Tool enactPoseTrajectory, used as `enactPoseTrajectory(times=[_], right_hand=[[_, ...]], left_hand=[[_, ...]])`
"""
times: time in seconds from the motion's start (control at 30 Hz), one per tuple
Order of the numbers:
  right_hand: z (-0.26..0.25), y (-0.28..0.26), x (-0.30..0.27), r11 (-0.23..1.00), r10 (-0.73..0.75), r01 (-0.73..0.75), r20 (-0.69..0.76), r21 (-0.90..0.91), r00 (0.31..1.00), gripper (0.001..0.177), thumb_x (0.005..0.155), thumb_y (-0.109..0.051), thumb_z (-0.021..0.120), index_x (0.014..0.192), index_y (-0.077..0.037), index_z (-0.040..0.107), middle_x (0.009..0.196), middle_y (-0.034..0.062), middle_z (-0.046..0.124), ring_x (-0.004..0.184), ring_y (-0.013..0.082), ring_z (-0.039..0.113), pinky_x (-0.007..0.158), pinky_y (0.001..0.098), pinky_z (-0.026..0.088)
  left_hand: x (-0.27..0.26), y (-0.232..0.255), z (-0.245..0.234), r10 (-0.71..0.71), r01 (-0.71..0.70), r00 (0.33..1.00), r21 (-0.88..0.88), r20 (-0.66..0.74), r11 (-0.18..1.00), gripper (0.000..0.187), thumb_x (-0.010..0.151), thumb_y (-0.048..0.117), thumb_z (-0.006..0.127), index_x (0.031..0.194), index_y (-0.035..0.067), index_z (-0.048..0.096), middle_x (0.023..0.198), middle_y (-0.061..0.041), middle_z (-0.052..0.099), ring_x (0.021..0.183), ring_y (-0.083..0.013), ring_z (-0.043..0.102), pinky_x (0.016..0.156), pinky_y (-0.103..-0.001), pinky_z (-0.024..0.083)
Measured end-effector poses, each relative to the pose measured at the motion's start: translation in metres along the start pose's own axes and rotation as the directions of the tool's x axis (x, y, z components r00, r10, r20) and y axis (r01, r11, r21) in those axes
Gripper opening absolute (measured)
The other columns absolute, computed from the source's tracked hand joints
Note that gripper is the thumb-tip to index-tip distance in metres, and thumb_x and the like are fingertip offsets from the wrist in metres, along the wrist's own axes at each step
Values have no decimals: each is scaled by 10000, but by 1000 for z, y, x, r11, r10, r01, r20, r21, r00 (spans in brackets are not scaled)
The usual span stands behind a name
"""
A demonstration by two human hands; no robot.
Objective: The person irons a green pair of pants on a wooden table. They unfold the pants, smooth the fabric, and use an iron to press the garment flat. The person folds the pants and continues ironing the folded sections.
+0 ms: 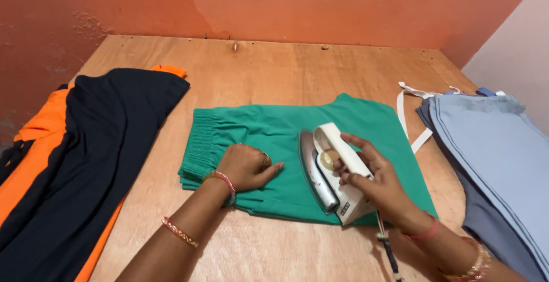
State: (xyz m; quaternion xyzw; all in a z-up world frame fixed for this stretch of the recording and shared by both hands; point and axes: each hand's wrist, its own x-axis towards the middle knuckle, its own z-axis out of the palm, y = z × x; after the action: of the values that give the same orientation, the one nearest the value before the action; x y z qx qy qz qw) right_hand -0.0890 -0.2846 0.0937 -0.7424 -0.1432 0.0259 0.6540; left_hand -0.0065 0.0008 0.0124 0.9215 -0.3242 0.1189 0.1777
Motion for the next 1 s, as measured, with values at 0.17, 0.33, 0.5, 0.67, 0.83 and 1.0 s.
enactPoseTrajectory(times=[0.17,0.33,0.5,0.67,0.83,1.0], right_hand=[[-7,30,23,999,10,-10,13,-40,1000,660,835,-2,574,1484,-55,464,984,87,671,831,139,642,748,325,584],[0,55,97,978,-161,153,-41,-140,986,647,836,-2,588,1472,-9,468,939,92,669,802,142,662,733,317,568],[15,62,141,988,-152,151,-62,-17,987,669,839,-12,580,1491,0,428,941,98,649,756,157,662,713,320,577],[4,34,106,992,60,-84,226,98,972,769,826,30,594,1552,-15,345,885,141,650,761,189,688,722,316,579],[18,28,85,986,115,-151,361,72,926,891,799,67,552,1603,-132,223,908,139,670,797,182,696,688,340,593],[39,39,128,966,94,-142,221,216,971,921,809,70,542,1621,-139,161,978,148,659,729,221,673,648,345,581]], left_hand=[[2,0,0,14,-13,1000,-46,16,999,534,905,483,623,508,126,639,510,-108,606,510,-336,604,480,-475,447],[1,-4,5,24,-26,999,-51,-47,998,509,910,472,638,544,118,653,532,-112,616,532,-337,614,492,-470,458],[-6,-6,5,-191,226,914,59,-358,972,278,959,392,607,907,138,705,941,-92,708,922,-302,661,811,-487,505],[-3,-27,-9,-594,613,790,138,-155,778,680,859,467,595,1473,200,476,1595,-188,286,1459,-449,222,1101,-706,146],[0,-24,-5,-643,628,766,223,-5,746,766,899,476,491,1593,247,264,1683,-161,82,1527,-463,37,1141,-728,67],[0,-22,-4,-638,624,769,244,-26,742,760,900,468,472,1591,212,284,1684,-172,96,1528,-464,46,1137,-733,68]])
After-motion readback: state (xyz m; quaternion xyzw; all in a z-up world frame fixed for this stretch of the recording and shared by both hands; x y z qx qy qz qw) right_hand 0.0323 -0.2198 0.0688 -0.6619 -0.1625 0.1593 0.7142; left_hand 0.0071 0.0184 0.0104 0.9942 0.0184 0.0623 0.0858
